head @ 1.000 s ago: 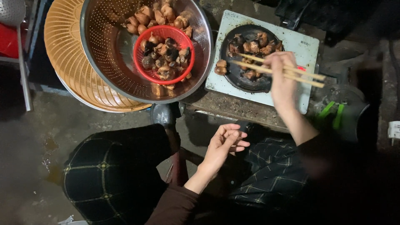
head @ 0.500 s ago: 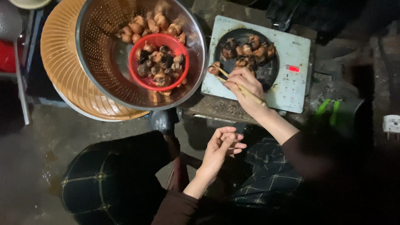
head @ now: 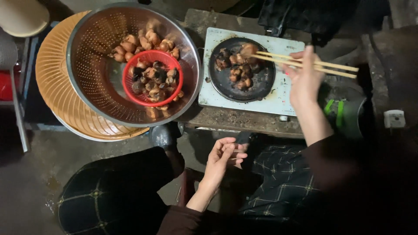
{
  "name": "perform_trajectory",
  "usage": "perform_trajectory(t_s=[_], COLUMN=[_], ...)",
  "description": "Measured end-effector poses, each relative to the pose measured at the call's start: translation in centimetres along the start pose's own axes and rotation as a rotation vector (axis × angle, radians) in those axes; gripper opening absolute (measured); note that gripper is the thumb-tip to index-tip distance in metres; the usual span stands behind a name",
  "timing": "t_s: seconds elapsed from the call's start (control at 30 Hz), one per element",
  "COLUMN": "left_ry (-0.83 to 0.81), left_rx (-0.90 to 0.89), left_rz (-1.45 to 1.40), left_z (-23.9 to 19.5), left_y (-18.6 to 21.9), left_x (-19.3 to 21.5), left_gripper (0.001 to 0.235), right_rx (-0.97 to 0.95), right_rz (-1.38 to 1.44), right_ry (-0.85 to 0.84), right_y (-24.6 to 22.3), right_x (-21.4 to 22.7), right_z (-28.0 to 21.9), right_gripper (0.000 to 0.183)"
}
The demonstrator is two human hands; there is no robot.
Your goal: The person uses chopsticks to stir and turn snails cooking in a pan on a portable electric stove. They also use their hand to move snails within the pan and transfer some from a red basket into a metal colander.
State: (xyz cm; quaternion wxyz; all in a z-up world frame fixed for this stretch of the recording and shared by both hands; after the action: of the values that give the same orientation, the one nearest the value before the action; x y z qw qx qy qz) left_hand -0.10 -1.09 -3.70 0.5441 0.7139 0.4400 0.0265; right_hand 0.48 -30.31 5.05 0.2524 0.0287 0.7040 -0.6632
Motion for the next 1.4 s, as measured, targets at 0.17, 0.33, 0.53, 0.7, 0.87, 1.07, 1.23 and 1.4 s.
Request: perform_trajectory(t_s=[0.17,0.33,0.53,0.7,0.87,1.07,1.23,1.4], left_ry=[-0.017,-0.024,-0.032,-0.032,-0.026,-0.012,-0.006,-0.024], left_rx=[0.028,0.046,0.095,0.085,0.102,0.122,0.108,0.088], left_rz=[0.013,0.008,0.008,0.021,0.03,0.027,0.032,0.017], left_z=[0.7,1.1,0.8,0.8,0.3,0.4,0.3,0.4], left_y=[-1.6,-2.4,-1.4,-1.3,-0.1,-0.3,-0.1,-0.5], left_x=[-0.1,-0.4,-0.8,-0.6,-1.1,-0.9,-1.2,-1.0], left_gripper=[0.028,0.03,0.03,0.031,0.028,0.027,0.027,0.026], right_rx=[-0.106,-0.158,-0.362,-0.442,-0.416,-0.205,-0.1,-0.093], right_rz=[0.047,-0.049,0.03,0.013,-0.1,-0.263,-0.471,-0.516], right_ry=[0.038,0.055,0.133,0.203,0.221,0.138,0.035,-0.045], right_y=[-0.1,0.0,3.3,3.6,2.3,-1.5,-0.5,-0.2], right_x=[5.2,7.4,8.8,10.3,8.7,5.1,4.6,3.7], right_z=[3.3,4.1,5.3,6.0,5.2,2.9,2.7,2.3], right_gripper=[0.041,0.041,0.041,0.043,0.037,0.027,0.028,0.027])
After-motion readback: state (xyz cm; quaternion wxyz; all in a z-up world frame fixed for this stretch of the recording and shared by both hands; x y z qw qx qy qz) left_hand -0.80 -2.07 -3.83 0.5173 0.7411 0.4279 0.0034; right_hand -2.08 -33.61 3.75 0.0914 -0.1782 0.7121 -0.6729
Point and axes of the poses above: each hand's wrist, its own z-axis towards the middle knuckle, its own x-axis out of the back of the hand, y = z × x, the point moved 1 cm from there along z, towards the middle knuckle, and after that the axes turned 14 degrees about z, right-handed, at the moved point
